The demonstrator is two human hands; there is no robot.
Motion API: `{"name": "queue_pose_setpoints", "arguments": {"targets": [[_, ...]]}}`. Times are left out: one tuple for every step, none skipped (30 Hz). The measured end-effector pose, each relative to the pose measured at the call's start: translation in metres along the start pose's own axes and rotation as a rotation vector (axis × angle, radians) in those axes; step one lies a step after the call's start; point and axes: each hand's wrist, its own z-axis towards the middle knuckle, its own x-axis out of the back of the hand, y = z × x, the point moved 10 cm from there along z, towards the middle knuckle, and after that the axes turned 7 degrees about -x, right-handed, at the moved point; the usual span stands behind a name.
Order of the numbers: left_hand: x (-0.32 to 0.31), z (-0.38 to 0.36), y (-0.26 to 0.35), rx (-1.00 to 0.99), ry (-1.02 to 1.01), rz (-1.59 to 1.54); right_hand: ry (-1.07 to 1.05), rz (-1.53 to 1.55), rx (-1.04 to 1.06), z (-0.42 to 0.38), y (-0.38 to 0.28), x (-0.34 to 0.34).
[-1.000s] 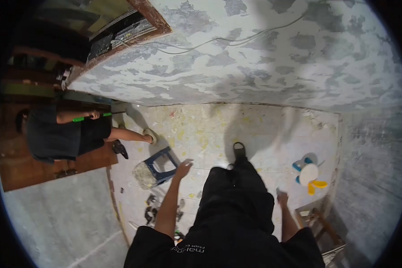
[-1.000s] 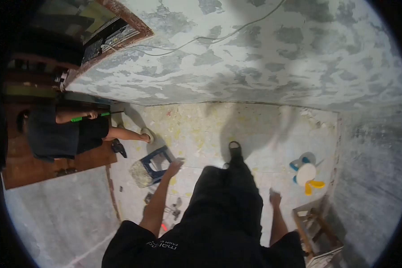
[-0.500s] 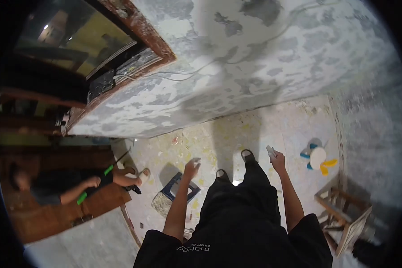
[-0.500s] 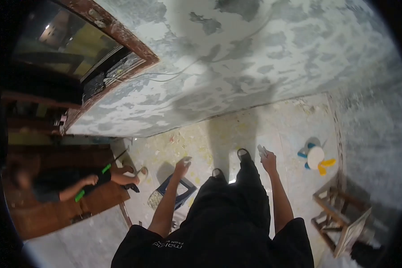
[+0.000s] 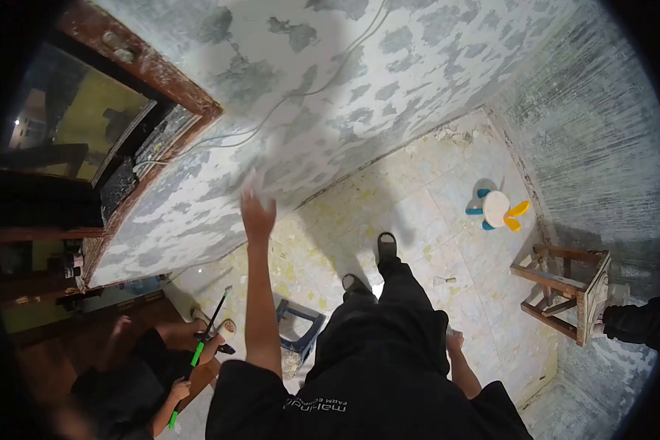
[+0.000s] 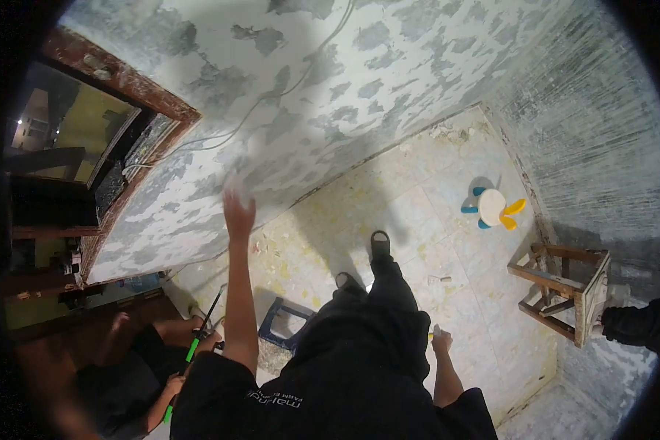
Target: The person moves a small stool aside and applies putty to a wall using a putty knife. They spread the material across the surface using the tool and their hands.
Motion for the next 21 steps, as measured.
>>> {"name": "queue_pose_setpoints", "arguments": {"targets": [[0.011,0.029,0.019,-0.081,0.017,0.040,0.002,0.012,-0.004,-0.002,-0.003,0.004],[0.012,0.053,0.031,-0.175,0.025,0.089,0.007,0.030,0.000,0.004,-0.014,0.005],[0.008,0.069,0.040,-0.268,0.032,0.138,0.012,0.046,0.005,0.016,-0.020,0.003],[-0.002,0.078,0.041,-0.308,0.013,0.202,0.017,0.014,0.066,0.029,-0.034,0.002],[-0.012,0.086,0.038,-0.349,-0.004,0.266,0.022,-0.017,0.130,0.047,-0.052,-0.001],[-0.024,0.094,0.032,-0.393,-0.017,0.335,0.027,-0.042,0.199,0.066,-0.075,-0.005],[-0.040,0.098,0.020,-0.392,-0.062,0.451,0.093,-0.060,0.289,0.086,-0.107,0.000],[-0.056,0.097,0.003,-0.389,-0.097,0.577,0.162,-0.068,0.392,0.111,-0.146,-0.003],[-0.075,0.092,-0.022,-0.381,-0.141,0.701,0.226,-0.077,0.488,0.133,-0.180,-0.009],[-0.091,0.083,-0.047,-0.492,0.005,0.906,0.245,-0.069,0.587,0.166,-0.213,-0.020],[-0.099,0.076,-0.049,-0.564,0.095,0.962,0.253,-0.065,0.675,0.194,-0.249,-0.030],[-0.100,0.079,-0.043,-0.635,0.204,1.021,0.247,-0.021,0.686,0.225,-0.281,-0.038],[-0.098,0.078,-0.036,-0.708,0.324,1.081,0.248,0.029,0.703,0.253,-0.315,-0.045],[-0.100,0.076,-0.041,-0.704,0.342,1.086,0.176,0.122,0.695,0.281,-0.347,-0.054],[-0.101,0.075,-0.045,-0.705,0.362,1.094,0.101,0.218,0.683,0.303,-0.380,-0.066],[-0.101,0.075,-0.049,-0.709,0.385,1.100,0.082,0.332,0.734,0.314,-0.414,-0.077],[-0.102,0.076,-0.050,-0.715,0.399,1.090,0.065,0.449,0.793,0.321,-0.450,-0.087],[-0.103,0.077,-0.046,-0.720,0.416,1.079,-0.025,0.514,0.829,0.323,-0.486,-0.100],[-0.103,0.075,-0.042,-0.720,0.434,1.072,-0.031,0.546,0.878,0.324,-0.517,-0.113],[-0.103,0.076,-0.038,-0.701,0.429,1.093,-0.041,0.579,0.934,0.322,-0.549,-0.130],[-0.103,0.076,-0.034,-0.685,0.419,1.109,-0.053,0.612,0.982,0.318,-0.574,-0.150]]}}
